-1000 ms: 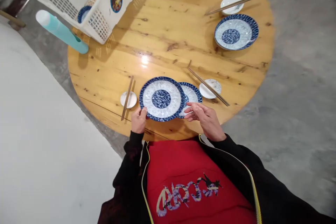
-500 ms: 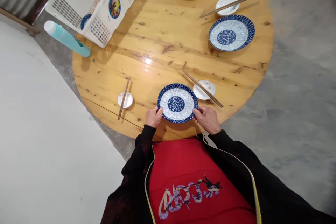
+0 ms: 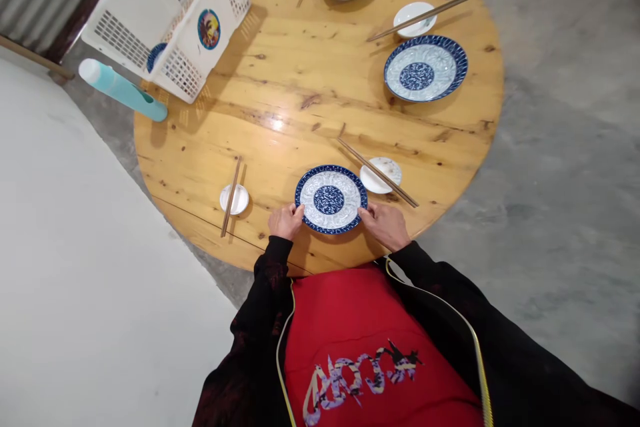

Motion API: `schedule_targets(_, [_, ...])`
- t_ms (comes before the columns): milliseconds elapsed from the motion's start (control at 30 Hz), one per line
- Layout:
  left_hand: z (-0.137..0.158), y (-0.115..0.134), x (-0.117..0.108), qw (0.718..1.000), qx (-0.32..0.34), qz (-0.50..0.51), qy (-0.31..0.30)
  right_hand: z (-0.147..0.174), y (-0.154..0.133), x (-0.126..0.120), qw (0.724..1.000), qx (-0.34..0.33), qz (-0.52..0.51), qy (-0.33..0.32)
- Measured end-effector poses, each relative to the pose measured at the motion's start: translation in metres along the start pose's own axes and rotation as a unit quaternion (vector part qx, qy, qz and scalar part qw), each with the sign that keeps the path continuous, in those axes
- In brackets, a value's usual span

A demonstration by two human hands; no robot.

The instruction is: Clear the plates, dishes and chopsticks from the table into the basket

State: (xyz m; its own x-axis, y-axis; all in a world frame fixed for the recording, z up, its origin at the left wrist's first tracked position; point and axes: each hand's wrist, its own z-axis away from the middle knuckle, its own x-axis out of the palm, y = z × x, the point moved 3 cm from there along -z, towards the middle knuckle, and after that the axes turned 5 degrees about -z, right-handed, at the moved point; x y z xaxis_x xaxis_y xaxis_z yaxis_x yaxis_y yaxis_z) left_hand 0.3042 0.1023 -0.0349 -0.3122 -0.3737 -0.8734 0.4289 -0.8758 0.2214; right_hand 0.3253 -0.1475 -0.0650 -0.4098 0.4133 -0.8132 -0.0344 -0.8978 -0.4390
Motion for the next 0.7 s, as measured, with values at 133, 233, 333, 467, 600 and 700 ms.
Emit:
schedule_targets(133, [0.001,0.0,-0.001,0.999,-0.014,-0.035,0.0,-0.003,-0.004,-0.005,0.999,-0.002,0.032,-0.019])
schedule_targets(233, [0.001,-0.001,0.001,0.999,-0.034,-0.036,0.009,-0.004,-0.007,-0.007,0.999,0.013,0.035,-0.023])
schedule_targets(333, [-0.004,-0.002,0.006,0.998,-0.029,0.035,0.034,-0.007,-0.009,-0.006,0.999,0.037,-0.027,-0.01])
schedule_targets(467, [-0.014,0.0,0.017,0.983,-0.004,0.176,0.052,-0.013,-0.012,0.002,0.962,0.048,-0.264,-0.046])
schedule_targets(600, [-0.005,0.001,0.018,0.974,-0.014,0.208,0.092,-0.009,-0.011,0.001,0.942,0.043,-0.33,-0.046])
schedule_targets(700, [0.012,0.005,0.009,0.973,-0.018,0.199,0.113,0.0,-0.008,-0.009,0.929,0.015,-0.368,-0.041])
